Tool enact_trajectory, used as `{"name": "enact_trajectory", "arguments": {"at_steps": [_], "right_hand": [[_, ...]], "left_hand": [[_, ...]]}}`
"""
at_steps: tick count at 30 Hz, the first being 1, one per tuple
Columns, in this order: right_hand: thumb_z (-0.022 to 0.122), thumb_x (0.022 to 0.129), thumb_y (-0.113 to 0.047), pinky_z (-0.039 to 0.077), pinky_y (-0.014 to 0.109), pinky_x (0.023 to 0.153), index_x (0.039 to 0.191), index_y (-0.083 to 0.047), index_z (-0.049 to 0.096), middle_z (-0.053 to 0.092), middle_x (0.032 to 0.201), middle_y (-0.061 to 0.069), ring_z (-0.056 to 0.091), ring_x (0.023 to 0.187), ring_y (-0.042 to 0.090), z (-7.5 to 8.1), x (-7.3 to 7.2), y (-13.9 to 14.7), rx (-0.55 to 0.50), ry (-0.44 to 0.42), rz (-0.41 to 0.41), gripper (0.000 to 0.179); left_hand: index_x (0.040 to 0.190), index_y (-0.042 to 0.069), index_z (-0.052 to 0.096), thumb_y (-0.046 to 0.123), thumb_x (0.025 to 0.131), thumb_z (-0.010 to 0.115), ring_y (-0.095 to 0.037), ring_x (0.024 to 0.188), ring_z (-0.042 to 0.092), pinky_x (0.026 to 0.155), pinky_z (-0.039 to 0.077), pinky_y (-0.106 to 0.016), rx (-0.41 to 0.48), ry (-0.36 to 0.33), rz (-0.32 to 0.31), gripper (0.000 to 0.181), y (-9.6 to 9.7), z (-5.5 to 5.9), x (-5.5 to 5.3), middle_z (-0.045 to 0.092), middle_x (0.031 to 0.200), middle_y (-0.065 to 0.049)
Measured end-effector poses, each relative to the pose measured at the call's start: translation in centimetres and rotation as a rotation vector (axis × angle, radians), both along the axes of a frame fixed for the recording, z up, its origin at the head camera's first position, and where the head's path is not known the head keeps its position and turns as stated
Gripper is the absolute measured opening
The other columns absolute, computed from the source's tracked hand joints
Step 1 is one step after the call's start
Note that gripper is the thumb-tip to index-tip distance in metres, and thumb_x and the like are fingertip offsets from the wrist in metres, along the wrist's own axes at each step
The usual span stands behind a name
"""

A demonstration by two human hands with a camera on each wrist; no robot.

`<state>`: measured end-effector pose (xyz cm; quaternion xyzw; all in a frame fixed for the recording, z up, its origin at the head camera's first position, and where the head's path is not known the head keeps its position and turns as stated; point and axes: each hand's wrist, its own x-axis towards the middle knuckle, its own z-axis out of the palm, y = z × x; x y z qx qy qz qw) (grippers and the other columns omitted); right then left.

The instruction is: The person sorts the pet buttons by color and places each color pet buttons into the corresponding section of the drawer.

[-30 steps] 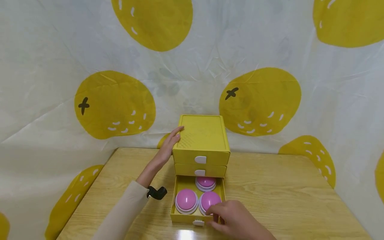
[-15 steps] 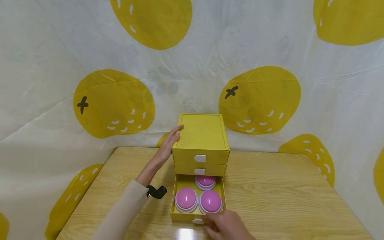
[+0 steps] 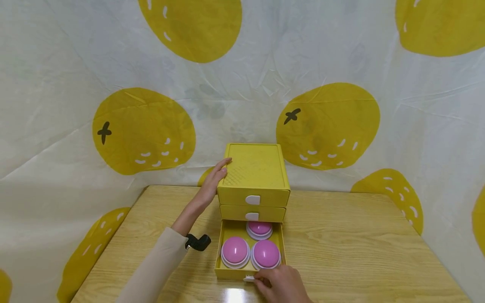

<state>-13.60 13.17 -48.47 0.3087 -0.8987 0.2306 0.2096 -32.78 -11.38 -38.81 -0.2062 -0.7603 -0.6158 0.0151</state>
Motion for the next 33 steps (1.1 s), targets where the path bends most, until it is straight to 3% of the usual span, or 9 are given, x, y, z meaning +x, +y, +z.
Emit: {"name": "enact_trajectory", "arguments": {"at_steps": [8, 16, 22, 33], "right_hand": [[0.092, 0.066, -0.022, 0.023, 0.007, 0.051, 0.072, -0.030, 0.077, 0.062, 0.058, -0.023, 0.038, 0.055, -0.014, -0.4, -0.2, -0.3, -0.043, 0.149, -0.009, 0.018], [0.091, 0.065, -0.019, 0.025, 0.007, 0.053, 0.073, -0.029, 0.077, 0.060, 0.059, -0.022, 0.035, 0.057, -0.014, 0.5, -0.3, -0.4, -0.055, 0.132, -0.027, 0.019], [0.090, 0.068, -0.016, 0.033, 0.009, 0.053, 0.073, -0.025, 0.079, 0.065, 0.061, -0.019, 0.043, 0.057, -0.012, 1.2, -0.6, -0.6, -0.061, 0.071, -0.045, 0.015], [0.085, 0.073, -0.014, 0.034, 0.013, 0.050, 0.074, -0.025, 0.080, 0.067, 0.061, -0.016, 0.044, 0.054, -0.009, 1.0, -1.8, -0.9, -0.061, -0.029, -0.107, 0.011]], "left_hand": [[0.162, 0.019, 0.035, 0.037, 0.113, 0.036, -0.033, 0.156, 0.027, 0.127, 0.019, -0.060, -0.005, 0.015, -0.006, 0.052, 0.1, 0.0, 0.1, 0.032, 0.168, -0.006], [0.161, 0.019, 0.035, 0.036, 0.113, 0.036, -0.032, 0.156, 0.029, 0.127, 0.020, -0.058, -0.014, 0.023, 0.002, 0.051, 0.2, 0.1, 0.1, 0.034, 0.167, -0.005], [0.161, 0.021, 0.036, 0.038, 0.113, 0.036, -0.033, 0.156, 0.028, 0.126, 0.020, -0.060, -0.002, 0.014, -0.005, 0.052, 0.0, 0.1, 0.2, 0.033, 0.168, -0.004], [0.161, 0.021, 0.038, 0.038, 0.113, 0.037, -0.031, 0.157, 0.027, 0.126, 0.020, -0.059, 0.001, 0.010, 0.001, 0.051, -0.1, -0.1, 0.0, 0.033, 0.168, -0.004]]}}
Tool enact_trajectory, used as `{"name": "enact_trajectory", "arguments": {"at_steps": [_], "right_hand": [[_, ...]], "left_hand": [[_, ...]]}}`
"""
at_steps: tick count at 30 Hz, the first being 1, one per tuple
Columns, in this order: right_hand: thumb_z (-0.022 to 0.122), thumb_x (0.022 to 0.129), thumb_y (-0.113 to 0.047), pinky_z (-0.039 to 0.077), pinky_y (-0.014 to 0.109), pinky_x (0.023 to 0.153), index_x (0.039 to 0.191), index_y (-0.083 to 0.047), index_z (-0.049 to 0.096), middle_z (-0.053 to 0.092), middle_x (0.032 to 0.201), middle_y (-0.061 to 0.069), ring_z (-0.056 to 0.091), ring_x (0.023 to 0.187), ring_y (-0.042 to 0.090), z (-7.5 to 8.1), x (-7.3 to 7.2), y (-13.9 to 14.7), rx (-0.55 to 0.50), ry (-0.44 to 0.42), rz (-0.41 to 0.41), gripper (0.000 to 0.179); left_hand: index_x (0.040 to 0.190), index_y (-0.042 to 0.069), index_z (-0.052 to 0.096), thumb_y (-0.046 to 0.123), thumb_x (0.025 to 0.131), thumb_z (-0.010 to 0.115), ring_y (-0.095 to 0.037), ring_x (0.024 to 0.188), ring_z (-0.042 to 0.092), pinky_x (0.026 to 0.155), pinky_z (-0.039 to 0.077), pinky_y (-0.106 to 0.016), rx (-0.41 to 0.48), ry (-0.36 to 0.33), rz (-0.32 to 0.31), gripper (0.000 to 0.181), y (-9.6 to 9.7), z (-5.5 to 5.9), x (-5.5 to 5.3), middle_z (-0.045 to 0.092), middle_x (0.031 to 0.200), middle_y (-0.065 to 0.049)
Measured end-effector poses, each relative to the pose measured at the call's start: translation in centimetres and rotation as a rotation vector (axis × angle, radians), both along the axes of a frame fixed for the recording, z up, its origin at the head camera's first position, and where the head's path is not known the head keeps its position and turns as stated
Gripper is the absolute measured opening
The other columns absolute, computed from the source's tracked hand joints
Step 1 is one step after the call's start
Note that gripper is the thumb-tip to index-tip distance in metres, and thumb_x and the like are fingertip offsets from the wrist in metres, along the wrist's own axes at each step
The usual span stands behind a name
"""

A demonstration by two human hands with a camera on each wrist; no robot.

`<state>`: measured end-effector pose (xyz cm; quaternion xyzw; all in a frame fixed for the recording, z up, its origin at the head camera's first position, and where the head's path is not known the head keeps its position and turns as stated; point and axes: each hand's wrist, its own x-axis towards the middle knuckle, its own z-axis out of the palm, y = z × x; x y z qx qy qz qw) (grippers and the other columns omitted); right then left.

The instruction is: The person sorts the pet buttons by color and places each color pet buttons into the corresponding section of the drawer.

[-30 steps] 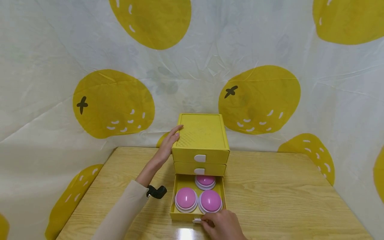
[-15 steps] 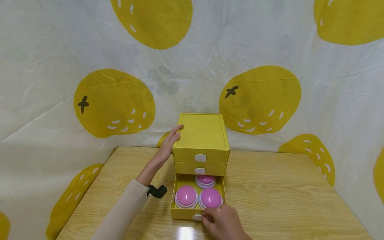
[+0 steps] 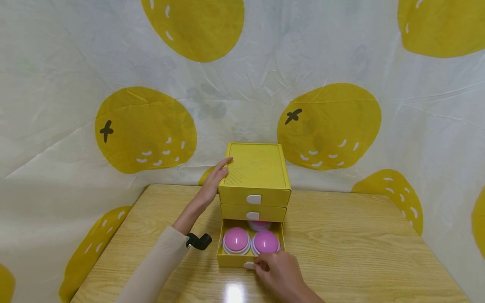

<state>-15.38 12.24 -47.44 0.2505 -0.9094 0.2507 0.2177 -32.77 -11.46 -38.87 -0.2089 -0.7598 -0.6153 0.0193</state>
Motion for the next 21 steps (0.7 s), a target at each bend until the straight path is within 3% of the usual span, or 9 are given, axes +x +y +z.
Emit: {"name": "enact_trajectory", "arguments": {"at_steps": [13, 21], "right_hand": [[0.084, 0.076, -0.012, 0.034, 0.015, 0.049, 0.075, -0.022, 0.081, 0.065, 0.059, -0.014, 0.039, 0.053, -0.006, 0.0, -2.7, -0.3, 0.005, -0.070, -0.069, 0.011], [0.083, 0.079, -0.013, 0.035, 0.016, 0.047, 0.076, -0.022, 0.082, 0.066, 0.060, -0.012, 0.039, 0.053, -0.004, -0.2, -4.5, -0.4, -0.003, -0.108, -0.103, 0.010]], "left_hand": [[0.161, 0.022, 0.037, 0.039, 0.112, 0.036, -0.031, 0.153, 0.035, 0.123, 0.029, -0.056, 0.014, -0.014, -0.004, 0.051, 0.2, 0.2, 0.1, 0.033, 0.168, -0.004], [0.161, 0.020, 0.036, 0.038, 0.113, 0.036, -0.031, 0.154, 0.033, 0.124, 0.026, -0.057, 0.019, -0.011, -0.003, 0.052, 0.2, 0.1, 0.0, 0.032, 0.168, -0.005]]}}
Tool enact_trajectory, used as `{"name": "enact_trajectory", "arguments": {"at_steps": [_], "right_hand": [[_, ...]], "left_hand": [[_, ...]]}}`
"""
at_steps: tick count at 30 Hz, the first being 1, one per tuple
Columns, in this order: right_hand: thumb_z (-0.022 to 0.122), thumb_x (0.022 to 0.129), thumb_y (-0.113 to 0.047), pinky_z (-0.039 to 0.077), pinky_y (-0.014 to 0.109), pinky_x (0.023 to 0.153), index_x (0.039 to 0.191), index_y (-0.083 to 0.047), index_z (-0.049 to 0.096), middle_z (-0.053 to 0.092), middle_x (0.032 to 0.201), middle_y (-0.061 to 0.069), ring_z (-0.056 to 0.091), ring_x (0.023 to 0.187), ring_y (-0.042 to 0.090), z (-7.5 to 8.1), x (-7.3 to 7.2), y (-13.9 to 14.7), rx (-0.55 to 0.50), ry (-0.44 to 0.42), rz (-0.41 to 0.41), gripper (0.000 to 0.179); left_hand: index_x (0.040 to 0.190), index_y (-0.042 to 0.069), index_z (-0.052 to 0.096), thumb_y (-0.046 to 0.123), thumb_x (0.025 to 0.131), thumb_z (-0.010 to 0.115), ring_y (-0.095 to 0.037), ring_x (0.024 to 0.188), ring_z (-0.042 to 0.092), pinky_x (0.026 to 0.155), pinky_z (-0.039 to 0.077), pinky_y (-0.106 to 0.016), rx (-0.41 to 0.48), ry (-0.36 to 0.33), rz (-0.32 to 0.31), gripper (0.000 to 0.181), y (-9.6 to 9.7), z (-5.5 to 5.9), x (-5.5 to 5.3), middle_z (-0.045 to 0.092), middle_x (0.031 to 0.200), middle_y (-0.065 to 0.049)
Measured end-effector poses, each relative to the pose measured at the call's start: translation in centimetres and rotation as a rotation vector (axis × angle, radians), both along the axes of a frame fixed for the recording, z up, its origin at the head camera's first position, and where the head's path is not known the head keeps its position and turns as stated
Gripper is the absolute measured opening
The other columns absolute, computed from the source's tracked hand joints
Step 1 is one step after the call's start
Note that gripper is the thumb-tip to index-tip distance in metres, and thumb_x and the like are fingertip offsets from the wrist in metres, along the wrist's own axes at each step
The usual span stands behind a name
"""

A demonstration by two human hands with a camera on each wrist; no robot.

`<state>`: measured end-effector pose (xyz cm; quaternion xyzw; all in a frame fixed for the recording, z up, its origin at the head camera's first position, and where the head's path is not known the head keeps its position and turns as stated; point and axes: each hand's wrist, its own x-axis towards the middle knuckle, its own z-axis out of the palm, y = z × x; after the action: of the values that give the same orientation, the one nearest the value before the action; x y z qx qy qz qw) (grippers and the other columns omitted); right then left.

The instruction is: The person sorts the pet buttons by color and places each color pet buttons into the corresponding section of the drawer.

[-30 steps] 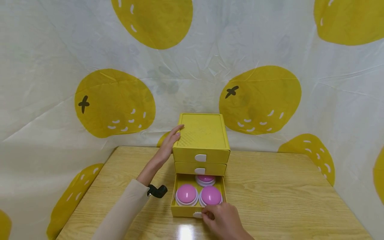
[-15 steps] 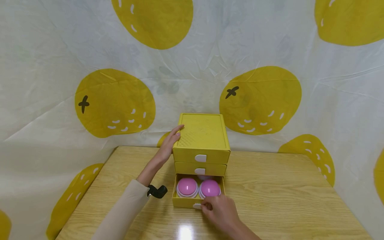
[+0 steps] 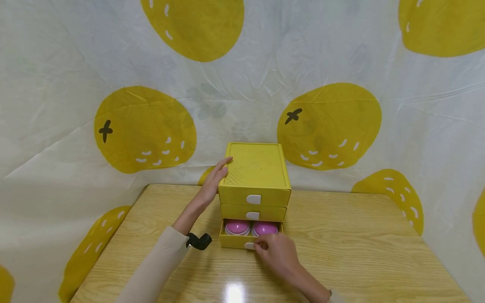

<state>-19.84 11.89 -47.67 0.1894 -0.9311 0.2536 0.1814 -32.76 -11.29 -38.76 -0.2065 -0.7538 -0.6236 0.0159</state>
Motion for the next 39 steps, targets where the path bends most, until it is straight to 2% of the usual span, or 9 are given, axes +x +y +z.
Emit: {"name": "enact_trajectory", "arguments": {"at_steps": [11, 15, 21, 24, 28, 33, 39], "right_hand": [[0.083, 0.084, -0.017, 0.033, 0.018, 0.043, 0.079, -0.019, 0.083, 0.072, 0.067, -0.009, 0.041, 0.050, -0.003, 0.2, -2.8, -0.1, -0.073, -0.107, -0.019, 0.006], [0.082, 0.087, -0.018, 0.032, 0.020, 0.040, 0.082, -0.019, 0.084, 0.069, 0.062, -0.010, 0.042, 0.045, -0.002, -0.1, -3.5, 0.1, -0.097, -0.152, -0.023, 0.005], [0.082, 0.088, -0.020, 0.034, 0.021, 0.041, 0.083, -0.022, 0.084, 0.070, 0.064, -0.012, 0.045, 0.045, -0.002, -0.1, -3.9, 0.2, -0.112, -0.176, -0.034, 0.006], [0.082, 0.088, -0.021, 0.036, 0.022, 0.043, 0.083, -0.023, 0.084, 0.074, 0.069, -0.010, 0.047, 0.046, -0.001, 0.1, -4.3, 0.1, -0.127, -0.182, -0.044, 0.006], [0.081, 0.089, -0.021, 0.038, 0.023, 0.043, 0.085, -0.022, 0.084, 0.074, 0.067, -0.007, 0.049, 0.042, -0.001, 0.4, -4.5, 0.2, -0.148, -0.216, -0.037, 0.005], [0.079, 0.091, -0.021, 0.038, 0.023, 0.040, 0.089, -0.020, 0.084, 0.072, 0.063, -0.003, 0.050, 0.040, -0.002, 0.3, -4.5, 0.7, -0.150, -0.270, 0.012, 0.006], [0.074, 0.095, -0.019, 0.044, 0.022, 0.049, 0.102, -0.016, 0.082, 0.078, 0.080, -0.001, 0.054, 0.047, -0.002, 0.5, -4.0, 1.7, -0.125, -0.307, 0.095, 0.012]], "left_hand": [[0.161, 0.021, 0.036, 0.039, 0.113, 0.035, -0.030, 0.159, 0.023, 0.127, 0.019, -0.060, -0.037, 0.019, 0.013, 0.052, -0.2, -0.1, -0.1, 0.031, 0.169, -0.005], [0.161, 0.023, 0.035, 0.040, 0.113, 0.034, -0.029, 0.159, 0.022, 0.127, 0.018, -0.060, -0.040, 0.016, 0.012, 0.051, -0.2, -0.1, 0.1, 0.031, 0.169, -0.003], [0.161, 0.024, 0.035, 0.041, 0.113, 0.034, -0.029, 0.159, 0.022, 0.127, 0.018, -0.061, -0.049, 0.010, 0.023, 0.051, -0.4, -0.2, 0.2, 0.031, 0.169, -0.002], [0.161, 0.024, 0.035, 0.041, 0.113, 0.034, -0.029, 0.159, 0.022, 0.127, 0.017, -0.061, -0.037, 0.009, 0.017, 0.052, -0.4, 0.0, 0.1, 0.030, 0.169, -0.002], [0.161, 0.023, 0.036, 0.041, 0.113, 0.035, -0.028, 0.159, 0.022, 0.127, 0.017, -0.060, -0.025, 0.008, 0.015, 0.052, -0.3, 0.2, 0.1, 0.030, 0.169, -0.003], [0.161, 0.023, 0.036, 0.040, 0.113, 0.035, -0.030, 0.158, 0.025, 0.126, 0.020, -0.060, -0.022, 0.001, 0.029, 0.051, -0.1, -0.1, 0.1, 0.031, 0.169, -0.002], [0.161, 0.024, 0.035, 0.041, 0.112, 0.035, -0.030, 0.158, 0.025, 0.126, 0.020, -0.060, -0.027, 0.000, 0.005, 0.052, 0.3, -0.1, -0.1, 0.031, 0.169, -0.002]]}}
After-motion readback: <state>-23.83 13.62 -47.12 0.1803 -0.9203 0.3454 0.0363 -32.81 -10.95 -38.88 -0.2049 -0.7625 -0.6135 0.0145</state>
